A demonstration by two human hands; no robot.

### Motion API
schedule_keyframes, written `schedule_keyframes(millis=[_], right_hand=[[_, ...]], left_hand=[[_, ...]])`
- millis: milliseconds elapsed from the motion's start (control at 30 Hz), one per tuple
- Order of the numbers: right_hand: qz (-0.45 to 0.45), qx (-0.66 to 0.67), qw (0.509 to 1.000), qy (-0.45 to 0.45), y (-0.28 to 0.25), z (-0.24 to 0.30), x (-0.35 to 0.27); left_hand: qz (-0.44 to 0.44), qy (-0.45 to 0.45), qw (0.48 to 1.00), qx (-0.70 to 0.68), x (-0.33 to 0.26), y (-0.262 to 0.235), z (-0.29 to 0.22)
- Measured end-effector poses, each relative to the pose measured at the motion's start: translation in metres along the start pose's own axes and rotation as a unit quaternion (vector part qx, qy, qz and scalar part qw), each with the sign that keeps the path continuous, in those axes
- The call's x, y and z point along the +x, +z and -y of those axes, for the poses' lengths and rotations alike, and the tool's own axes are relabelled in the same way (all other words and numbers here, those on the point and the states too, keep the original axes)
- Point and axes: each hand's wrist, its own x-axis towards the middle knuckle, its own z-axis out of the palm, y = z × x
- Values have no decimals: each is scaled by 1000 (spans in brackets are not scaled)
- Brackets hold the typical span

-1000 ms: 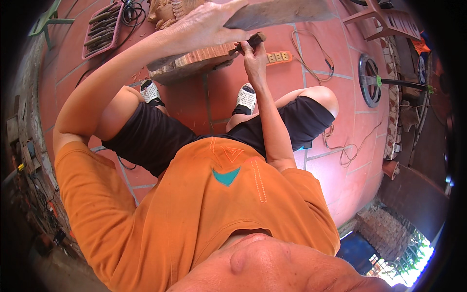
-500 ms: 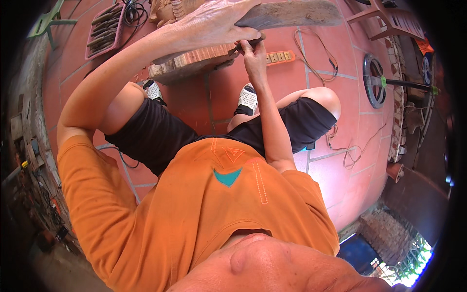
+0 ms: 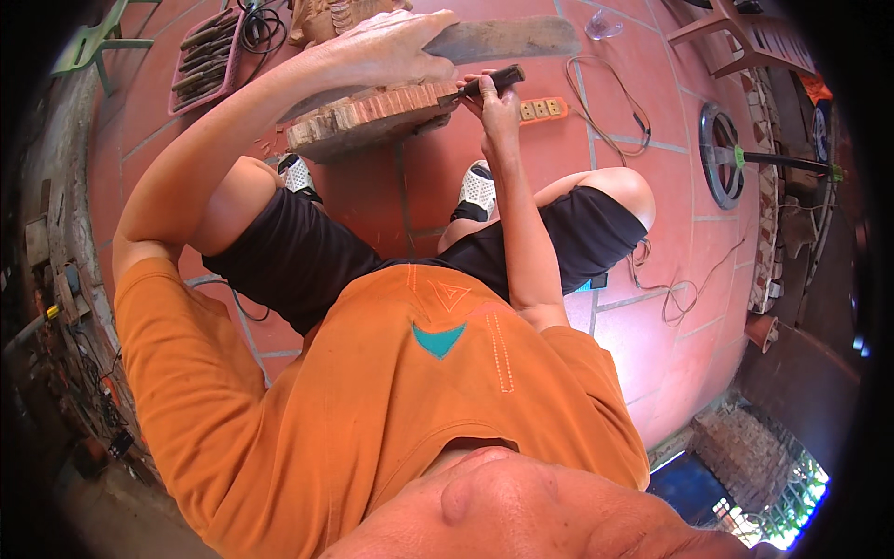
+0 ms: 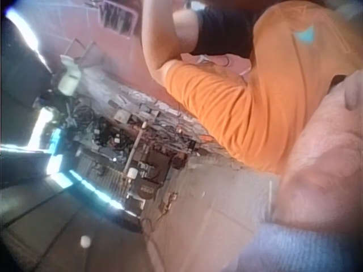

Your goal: The person sits on the floor and carves a wooden sculpture using a chisel and mallet. They repeatedly strike the chisel to shape the wood, focusing on detailed areas of the piece.

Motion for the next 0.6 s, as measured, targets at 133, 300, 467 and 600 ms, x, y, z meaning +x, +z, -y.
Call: schedule_keyframes(millis=[133, 300, 467, 600], right_hand=[[22, -53, 996, -65, 5, -6, -3], [11, -27, 997, -66, 6, -5, -4], [23, -79, 991, -108, 9, -9, -6], [-8, -122, 988, -90, 7, -9, -6]], left_hand=[[52, -45, 997, -34, -3, -27, -19], [23, -31, 997, -74, -7, -28, -24], [-29, 39, 999, -11, -3, 0, -15], [59, 26, 996, 63, -3, 10, -2]])
